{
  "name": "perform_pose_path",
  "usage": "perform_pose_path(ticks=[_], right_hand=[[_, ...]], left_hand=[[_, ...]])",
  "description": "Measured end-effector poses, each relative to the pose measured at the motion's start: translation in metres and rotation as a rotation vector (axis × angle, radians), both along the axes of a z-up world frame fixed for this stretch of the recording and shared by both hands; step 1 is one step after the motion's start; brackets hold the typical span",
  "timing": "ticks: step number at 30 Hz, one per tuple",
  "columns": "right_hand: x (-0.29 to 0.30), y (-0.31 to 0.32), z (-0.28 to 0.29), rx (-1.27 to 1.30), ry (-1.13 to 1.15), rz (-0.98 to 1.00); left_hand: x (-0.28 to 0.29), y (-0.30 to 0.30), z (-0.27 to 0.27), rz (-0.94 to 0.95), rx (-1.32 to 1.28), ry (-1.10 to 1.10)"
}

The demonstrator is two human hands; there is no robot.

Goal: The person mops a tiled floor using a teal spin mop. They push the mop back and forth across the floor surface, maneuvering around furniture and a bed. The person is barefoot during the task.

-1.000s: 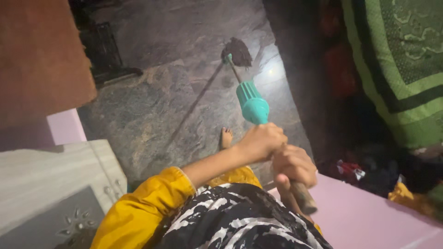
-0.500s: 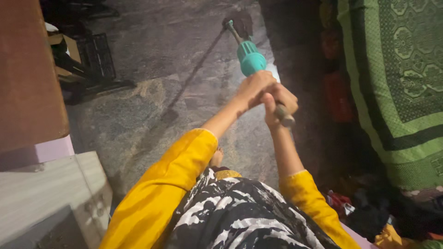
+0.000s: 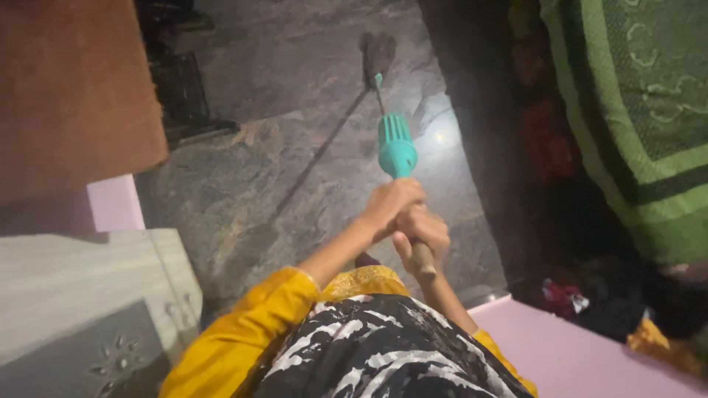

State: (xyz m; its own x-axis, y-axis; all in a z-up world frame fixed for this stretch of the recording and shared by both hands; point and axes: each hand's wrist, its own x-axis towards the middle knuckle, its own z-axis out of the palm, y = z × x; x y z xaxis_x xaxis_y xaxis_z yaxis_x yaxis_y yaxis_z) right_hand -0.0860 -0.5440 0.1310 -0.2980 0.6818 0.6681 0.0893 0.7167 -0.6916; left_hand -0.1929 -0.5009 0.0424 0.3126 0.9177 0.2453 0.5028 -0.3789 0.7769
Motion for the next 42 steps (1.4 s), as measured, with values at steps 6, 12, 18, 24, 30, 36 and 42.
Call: perform_pose_path(ticks=[6, 12, 18, 24, 30, 36, 42], right_hand=[[-0.008, -0.123, 0.085, -0.055, 0.188, 0.140], [-0.009, -0.177, 0.123, 0.045, 0.346, 0.094], [0.013, -0.166, 0.094, 0.110, 0.415, -0.040], [0.020, -0.126, 0.056, 0.065, 0.436, -0.062], [0.023, -0.030, -0.003, -0.045, 0.449, -0.053], [0.046, 0.118, -0.066, -0.261, 0.413, -0.168], [0.020, 0.216, -0.078, -0.321, 0.120, -0.089]], left_hand=[[-0.009, -0.121, 0.097, -0.122, -0.100, 0.216], [-0.001, -0.184, 0.151, -0.295, -0.082, 0.261], [0.013, -0.180, 0.131, -0.164, 0.112, -0.021], [0.018, -0.137, 0.098, -0.111, 0.183, -0.016], [0.018, -0.037, 0.041, -0.022, 0.235, 0.129], [0.047, 0.128, -0.044, 0.108, 0.221, 0.158], [0.018, 0.238, -0.098, 0.258, 0.110, 0.221]])
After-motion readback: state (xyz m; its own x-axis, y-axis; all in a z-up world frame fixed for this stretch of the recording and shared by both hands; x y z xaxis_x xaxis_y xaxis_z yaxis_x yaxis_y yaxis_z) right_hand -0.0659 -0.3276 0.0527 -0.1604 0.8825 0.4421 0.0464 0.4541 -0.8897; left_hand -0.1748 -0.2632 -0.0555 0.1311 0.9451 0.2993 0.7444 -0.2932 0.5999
